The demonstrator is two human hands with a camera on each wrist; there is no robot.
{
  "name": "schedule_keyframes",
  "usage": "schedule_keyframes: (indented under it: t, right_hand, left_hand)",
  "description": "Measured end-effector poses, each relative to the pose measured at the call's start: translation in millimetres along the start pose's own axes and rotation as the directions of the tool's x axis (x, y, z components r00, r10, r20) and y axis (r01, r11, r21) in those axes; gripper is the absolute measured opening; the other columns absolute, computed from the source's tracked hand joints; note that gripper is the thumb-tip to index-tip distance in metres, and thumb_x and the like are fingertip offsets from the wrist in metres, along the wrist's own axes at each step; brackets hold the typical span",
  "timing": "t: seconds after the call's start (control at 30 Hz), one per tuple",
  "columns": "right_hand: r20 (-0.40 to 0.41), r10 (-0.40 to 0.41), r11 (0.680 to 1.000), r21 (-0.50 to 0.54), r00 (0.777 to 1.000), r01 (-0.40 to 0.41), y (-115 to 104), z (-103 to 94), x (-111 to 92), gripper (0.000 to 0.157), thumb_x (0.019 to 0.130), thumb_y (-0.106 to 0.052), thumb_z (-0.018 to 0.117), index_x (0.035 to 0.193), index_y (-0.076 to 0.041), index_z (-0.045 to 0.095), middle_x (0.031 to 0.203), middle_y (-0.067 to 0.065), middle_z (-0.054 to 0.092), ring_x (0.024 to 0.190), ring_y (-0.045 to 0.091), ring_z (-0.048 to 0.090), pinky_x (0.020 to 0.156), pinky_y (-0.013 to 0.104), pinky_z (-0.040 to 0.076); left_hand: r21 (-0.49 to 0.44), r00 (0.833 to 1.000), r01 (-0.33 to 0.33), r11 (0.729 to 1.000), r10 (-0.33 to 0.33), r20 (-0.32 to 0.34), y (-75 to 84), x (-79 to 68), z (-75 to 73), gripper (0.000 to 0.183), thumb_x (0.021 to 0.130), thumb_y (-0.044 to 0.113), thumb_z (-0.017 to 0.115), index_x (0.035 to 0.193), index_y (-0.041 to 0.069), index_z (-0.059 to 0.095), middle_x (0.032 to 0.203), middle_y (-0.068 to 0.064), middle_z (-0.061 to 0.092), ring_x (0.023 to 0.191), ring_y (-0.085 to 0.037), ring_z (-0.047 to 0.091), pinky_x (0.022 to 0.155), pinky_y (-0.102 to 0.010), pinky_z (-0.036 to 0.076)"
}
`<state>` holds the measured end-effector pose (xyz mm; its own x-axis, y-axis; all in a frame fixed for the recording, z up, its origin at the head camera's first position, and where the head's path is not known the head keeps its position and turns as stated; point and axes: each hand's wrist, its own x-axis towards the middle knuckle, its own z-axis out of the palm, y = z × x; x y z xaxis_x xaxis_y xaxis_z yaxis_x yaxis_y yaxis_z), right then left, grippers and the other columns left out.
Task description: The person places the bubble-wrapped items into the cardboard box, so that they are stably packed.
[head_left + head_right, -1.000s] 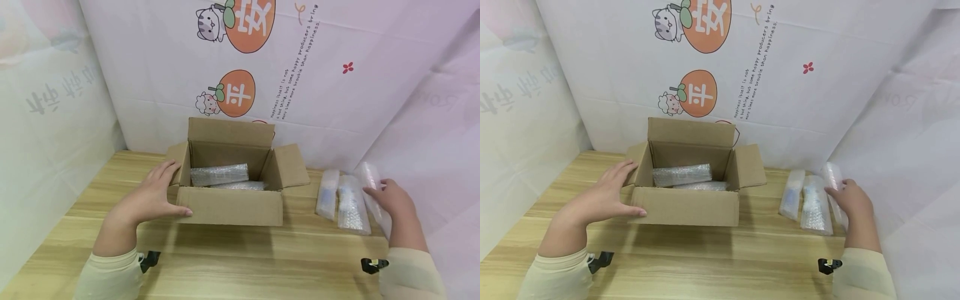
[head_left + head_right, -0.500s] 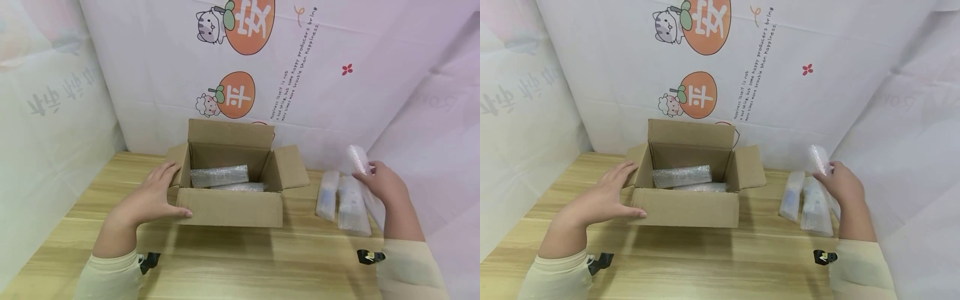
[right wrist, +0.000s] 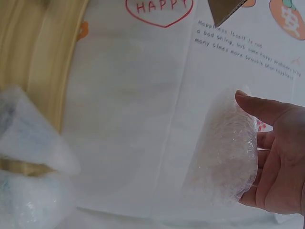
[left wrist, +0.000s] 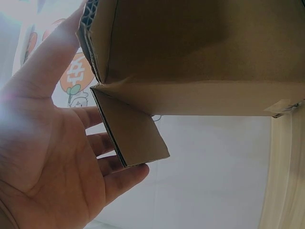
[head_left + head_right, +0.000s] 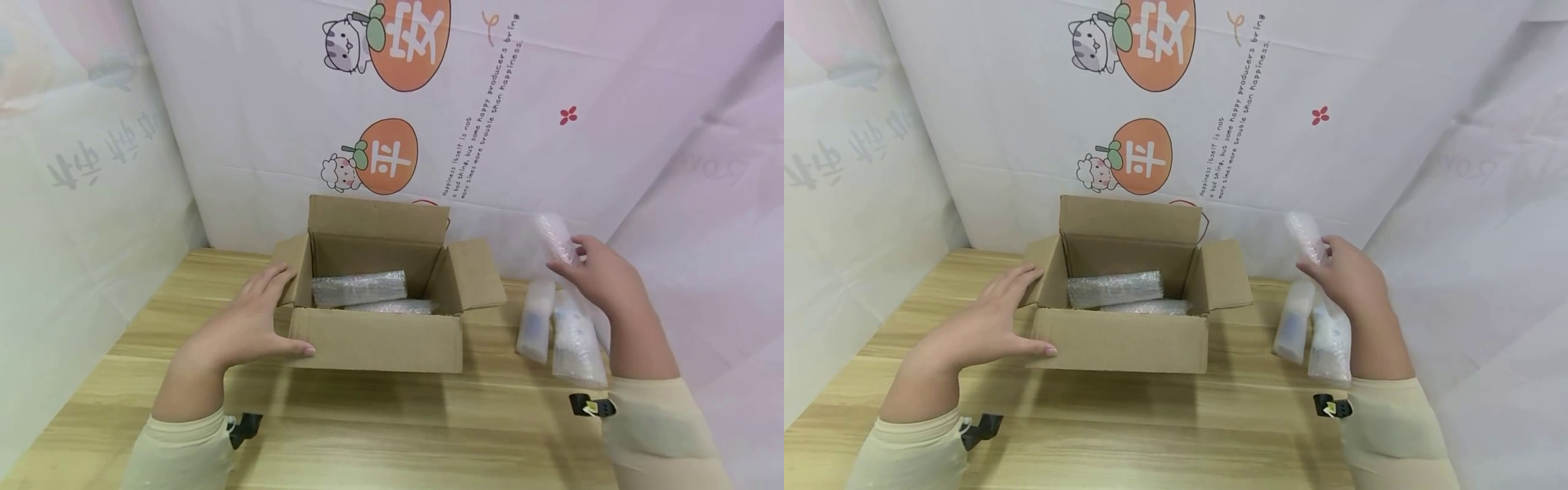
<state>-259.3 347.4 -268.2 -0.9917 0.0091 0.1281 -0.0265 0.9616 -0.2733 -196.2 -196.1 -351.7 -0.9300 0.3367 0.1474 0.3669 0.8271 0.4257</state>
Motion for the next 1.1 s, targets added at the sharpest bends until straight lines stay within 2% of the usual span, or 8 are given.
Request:
schedule_keyframes:
  t: [0.33, 0.6, 0.83, 1.1]
  right_hand:
    - [-0.031, -0.148, 0.989, -0.014, 0.989, 0.147, -53.0, -6.2, 7.4, 0.092, 0.088, -0.068, 0.055, 0.15, -0.004, 0.034, 0.141, 0.027, 0.048, 0.126, 0.044, 0.05, 0.096, 0.064, 0.04]
    - [-0.039, -0.202, 0.979, -0.019, 0.979, 0.202, -87.2, -7.4, 9.0, 0.085, 0.087, -0.063, 0.06, 0.148, -0.007, 0.039, 0.141, 0.023, 0.051, 0.124, 0.042, 0.052, 0.096, 0.063, 0.041]
    - [-0.045, -0.277, 0.961, -0.038, 0.96, 0.275, -115.5, -6.7, 14.4, 0.071, 0.09, -0.046, 0.067, 0.144, -0.008, 0.044, 0.138, 0.019, 0.053, 0.122, 0.039, 0.053, 0.097, 0.061, 0.042]
    - [0.007, -0.355, 0.932, -0.076, 0.935, 0.355, -147.6, 0.4, 18.6, 0.07, 0.089, -0.037, 0.071, 0.144, -0.005, 0.044, 0.14, 0.019, 0.052, 0.122, 0.035, 0.052, 0.101, 0.057, 0.041]
  left_hand:
    - [-0.001, 1.0, 0.001, 1.0, -0.001, -0.004, -2.3, -0.9, 1.3, 0.131, 0.059, 0.08, 0.074, 0.157, 0.014, 0.018, 0.162, -0.012, 0.015, 0.147, -0.042, 0.016, 0.111, -0.068, 0.026]
    - [-0.002, 1.0, -0.005, 1.0, 0.005, -0.007, -1.3, 0.4, 1.1, 0.13, 0.06, 0.078, 0.075, 0.157, 0.014, 0.018, 0.162, -0.011, 0.016, 0.147, -0.041, 0.016, 0.111, -0.067, 0.026]
    - [-0.004, 1.0, -0.007, 1.0, 0.007, -0.009, -0.9, 1.1, 0.5, 0.129, 0.06, 0.076, 0.076, 0.157, 0.012, 0.019, 0.162, -0.012, 0.016, 0.147, -0.041, 0.017, 0.112, -0.066, 0.027]
    - [-0.006, 1.0, -0.006, 1.0, 0.006, -0.002, -1.2, 1.0, 0.0, 0.13, 0.059, 0.077, 0.076, 0.157, 0.013, 0.019, 0.162, -0.012, 0.016, 0.147, -0.042, 0.016, 0.112, -0.066, 0.026]
